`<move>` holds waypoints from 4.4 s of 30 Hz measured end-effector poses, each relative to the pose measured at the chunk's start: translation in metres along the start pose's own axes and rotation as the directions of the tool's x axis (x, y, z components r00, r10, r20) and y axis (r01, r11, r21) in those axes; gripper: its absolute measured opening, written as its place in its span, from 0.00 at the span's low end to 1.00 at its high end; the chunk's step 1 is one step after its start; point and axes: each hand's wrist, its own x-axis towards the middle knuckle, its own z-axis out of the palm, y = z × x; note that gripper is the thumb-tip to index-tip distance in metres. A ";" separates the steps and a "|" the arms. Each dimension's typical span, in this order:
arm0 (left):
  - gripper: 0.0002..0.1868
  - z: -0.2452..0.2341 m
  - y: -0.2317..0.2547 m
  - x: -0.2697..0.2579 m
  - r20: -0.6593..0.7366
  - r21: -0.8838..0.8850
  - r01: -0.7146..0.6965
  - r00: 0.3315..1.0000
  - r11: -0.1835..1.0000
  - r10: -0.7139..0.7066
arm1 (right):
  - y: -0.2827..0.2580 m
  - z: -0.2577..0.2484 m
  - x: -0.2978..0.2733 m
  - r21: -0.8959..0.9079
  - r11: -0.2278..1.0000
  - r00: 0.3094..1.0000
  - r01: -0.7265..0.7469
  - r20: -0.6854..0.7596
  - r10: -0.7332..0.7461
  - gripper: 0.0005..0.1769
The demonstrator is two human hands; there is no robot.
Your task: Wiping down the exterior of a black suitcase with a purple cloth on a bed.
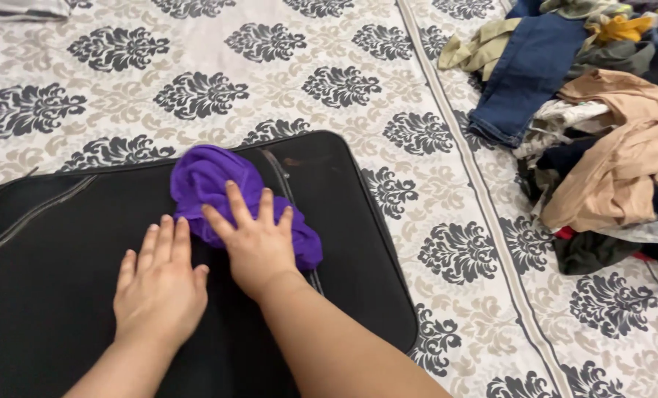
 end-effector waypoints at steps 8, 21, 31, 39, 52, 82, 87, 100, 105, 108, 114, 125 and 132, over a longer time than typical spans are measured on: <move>0.42 -0.016 0.041 -0.011 0.072 0.036 -0.015 0.997 0.999 0.013 | 0.053 -0.009 -0.028 -0.123 0.979 0.986 -0.163 0.020 0.166 0.43; 0.40 -0.042 0.066 -0.043 -0.004 0.074 -0.008 1.000 0.997 0.009 | 0.037 -0.008 -0.098 -0.189 0.940 0.926 -0.285 0.200 0.321 0.39; 0.40 -0.061 0.037 -0.092 -0.047 0.134 -0.009 0.999 0.991 0.015 | -0.002 -0.028 -0.133 -0.087 0.911 0.837 -0.403 0.367 0.405 0.44; 0.40 -0.100 -0.005 -0.132 -0.132 0.173 0.047 0.991 0.984 -0.024 | -0.060 -0.062 -0.142 0.131 0.920 0.900 -0.369 0.295 0.319 0.41; 0.39 -0.174 -0.064 -0.187 -0.329 0.156 0.194 0.935 0.968 -0.135 | -0.147 -0.133 -0.148 0.084 0.987 0.990 -0.139 0.004 0.139 0.39; 0.38 -0.208 -0.083 -0.312 -0.477 0.042 0.538 0.751 0.842 -0.456 | -0.228 -0.199 -0.203 -0.014 0.941 0.934 0.338 -0.121 -0.337 0.39; 0.38 -0.212 -0.104 -0.345 -0.517 0.037 0.589 0.703 0.808 -0.489 | -0.265 -0.188 -0.212 -0.008 0.910 0.899 0.415 -0.153 -0.411 0.39; 0.39 -0.206 -0.206 -0.458 -0.489 0.066 0.704 0.641 0.707 -0.592 | -0.393 -0.160 -0.265 0.062 0.850 0.849 0.524 -0.125 -0.514 0.39; 0.39 -0.192 -0.234 -0.500 -0.453 0.111 0.754 0.619 0.648 -0.642 | -0.439 -0.134 -0.286 0.078 0.816 0.818 0.573 -0.108 -0.565 0.38; 0.39 -0.182 -0.251 -0.525 -0.405 0.093 0.785 0.592 0.613 -0.697 | -0.460 -0.120 -0.303 0.085 0.796 0.800 0.600 -0.060 -0.597 0.39; 0.39 -0.161 -0.269 -0.565 -0.327 0.080 0.840 0.531 0.537 -0.782 | -0.491 -0.083 -0.322 0.086 0.747 0.745 0.660 0.060 -0.665 0.39; 0.38 -0.131 -0.293 -0.613 -0.245 0.031 0.930 0.363 0.367 -0.899 | -0.546 -0.050 -0.342 0.112 0.614 0.597 0.781 0.154 -0.788 0.39; 0.39 -0.121 -0.304 -0.636 -0.223 0.012 0.959 0.278 0.283 -0.934 | -0.579 -0.046 -0.358 0.197 0.508 0.484 0.839 0.158 -0.861 0.43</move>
